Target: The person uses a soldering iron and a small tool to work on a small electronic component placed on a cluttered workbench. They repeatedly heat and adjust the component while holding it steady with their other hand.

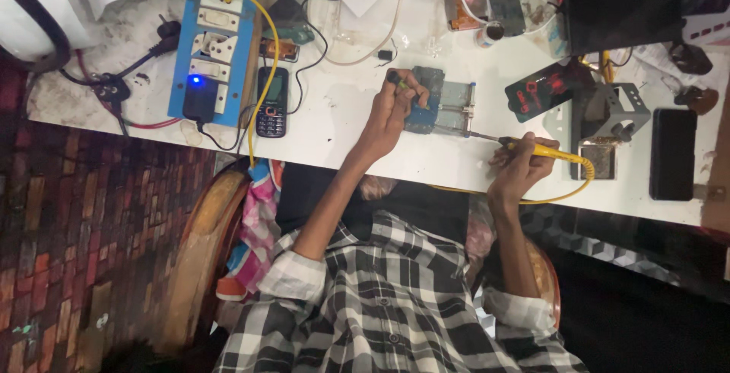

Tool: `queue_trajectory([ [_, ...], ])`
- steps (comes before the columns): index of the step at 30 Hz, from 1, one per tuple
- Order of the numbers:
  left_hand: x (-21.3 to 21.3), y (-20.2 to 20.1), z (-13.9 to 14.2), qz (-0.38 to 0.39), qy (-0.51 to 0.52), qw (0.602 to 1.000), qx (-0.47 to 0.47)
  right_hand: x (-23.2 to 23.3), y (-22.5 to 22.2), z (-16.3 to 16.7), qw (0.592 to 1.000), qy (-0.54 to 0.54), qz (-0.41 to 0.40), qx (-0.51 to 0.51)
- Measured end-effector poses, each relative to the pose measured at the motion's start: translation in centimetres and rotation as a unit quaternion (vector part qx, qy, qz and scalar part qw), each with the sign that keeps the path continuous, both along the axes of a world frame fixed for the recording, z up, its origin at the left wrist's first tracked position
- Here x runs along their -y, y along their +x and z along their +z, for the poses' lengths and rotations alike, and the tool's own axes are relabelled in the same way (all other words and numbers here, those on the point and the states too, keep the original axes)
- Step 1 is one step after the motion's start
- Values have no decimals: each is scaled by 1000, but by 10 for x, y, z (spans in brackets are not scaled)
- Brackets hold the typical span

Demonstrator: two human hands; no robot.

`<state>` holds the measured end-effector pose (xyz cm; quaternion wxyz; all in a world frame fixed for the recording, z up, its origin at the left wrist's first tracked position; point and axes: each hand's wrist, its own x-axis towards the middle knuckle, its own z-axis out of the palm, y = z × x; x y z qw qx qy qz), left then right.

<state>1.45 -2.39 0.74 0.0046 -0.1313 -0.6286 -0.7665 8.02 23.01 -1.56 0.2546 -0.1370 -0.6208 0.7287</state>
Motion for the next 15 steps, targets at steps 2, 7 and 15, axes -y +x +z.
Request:
queue_trajectory([
  [2, -2, -2, -1, 7, -3, 1000, 0, -1, -2, -4, 1000, -11, -15, 14],
  [7, -11, 10, 39, 30, 139, 988, -60, -1, -8, -1, 1000, -2, -14, -8],
  [15, 10, 116, 214, -199, 202, 919, -273, 0, -13, 5, 998, 6, -38, 39],
])
